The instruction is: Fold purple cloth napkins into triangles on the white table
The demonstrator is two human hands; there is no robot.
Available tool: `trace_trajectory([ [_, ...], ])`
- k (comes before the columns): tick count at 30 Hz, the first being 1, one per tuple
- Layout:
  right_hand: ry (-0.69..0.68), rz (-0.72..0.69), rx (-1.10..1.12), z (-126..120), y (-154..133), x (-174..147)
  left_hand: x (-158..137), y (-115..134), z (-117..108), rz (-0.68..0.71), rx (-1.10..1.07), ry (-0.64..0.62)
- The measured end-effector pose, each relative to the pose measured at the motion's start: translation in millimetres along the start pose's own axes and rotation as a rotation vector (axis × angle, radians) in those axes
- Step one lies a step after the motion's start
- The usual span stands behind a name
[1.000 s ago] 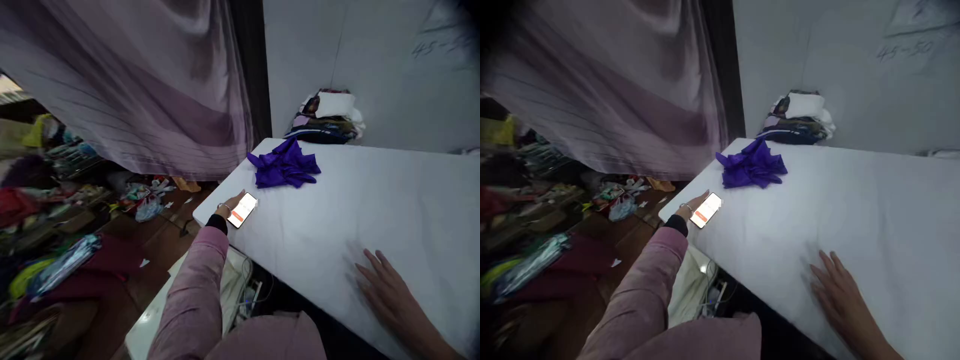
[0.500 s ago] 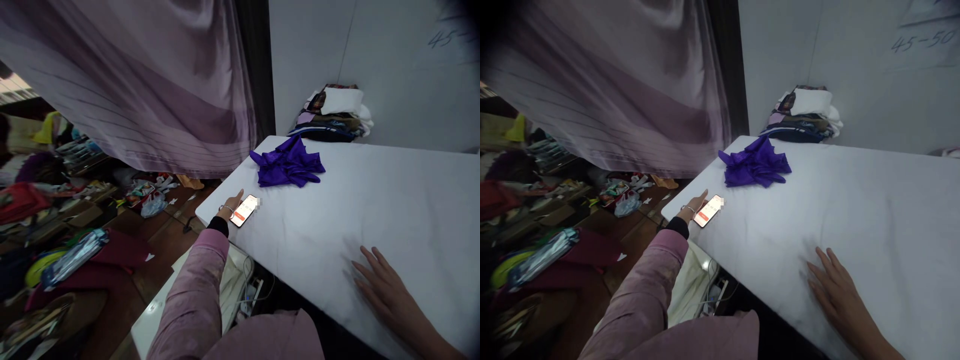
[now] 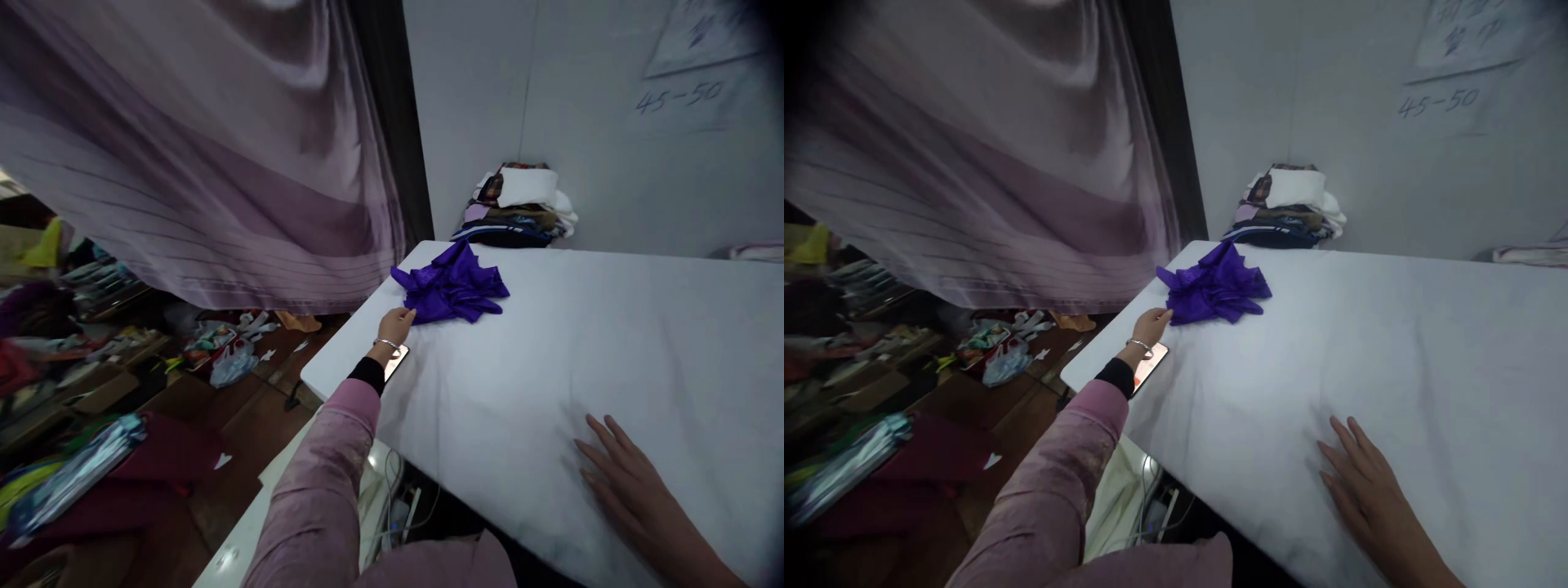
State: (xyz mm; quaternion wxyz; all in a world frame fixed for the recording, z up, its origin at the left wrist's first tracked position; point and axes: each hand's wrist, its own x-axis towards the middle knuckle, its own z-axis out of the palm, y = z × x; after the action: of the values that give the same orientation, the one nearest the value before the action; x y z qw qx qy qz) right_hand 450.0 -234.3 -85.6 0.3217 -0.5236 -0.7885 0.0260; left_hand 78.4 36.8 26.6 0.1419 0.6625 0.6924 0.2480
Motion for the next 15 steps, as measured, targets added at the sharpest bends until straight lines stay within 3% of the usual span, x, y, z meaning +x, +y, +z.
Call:
trace_trajectory([
  [7,0.023,0.014,-0.024,2.9,4.6,-1.0,39.1,85.8,73.4,0.249,0.096,0.014],
  [11,0.001,0.032,-0.039,2.5,8.4,-5.9,57.6,113.5,102.7,0.180,0.199,0.069],
  [15,0.045,0.001,-0.058,-4.2,11.8,-4.3,69.8,133.3,115.4,0.181,0.273,0.048],
])
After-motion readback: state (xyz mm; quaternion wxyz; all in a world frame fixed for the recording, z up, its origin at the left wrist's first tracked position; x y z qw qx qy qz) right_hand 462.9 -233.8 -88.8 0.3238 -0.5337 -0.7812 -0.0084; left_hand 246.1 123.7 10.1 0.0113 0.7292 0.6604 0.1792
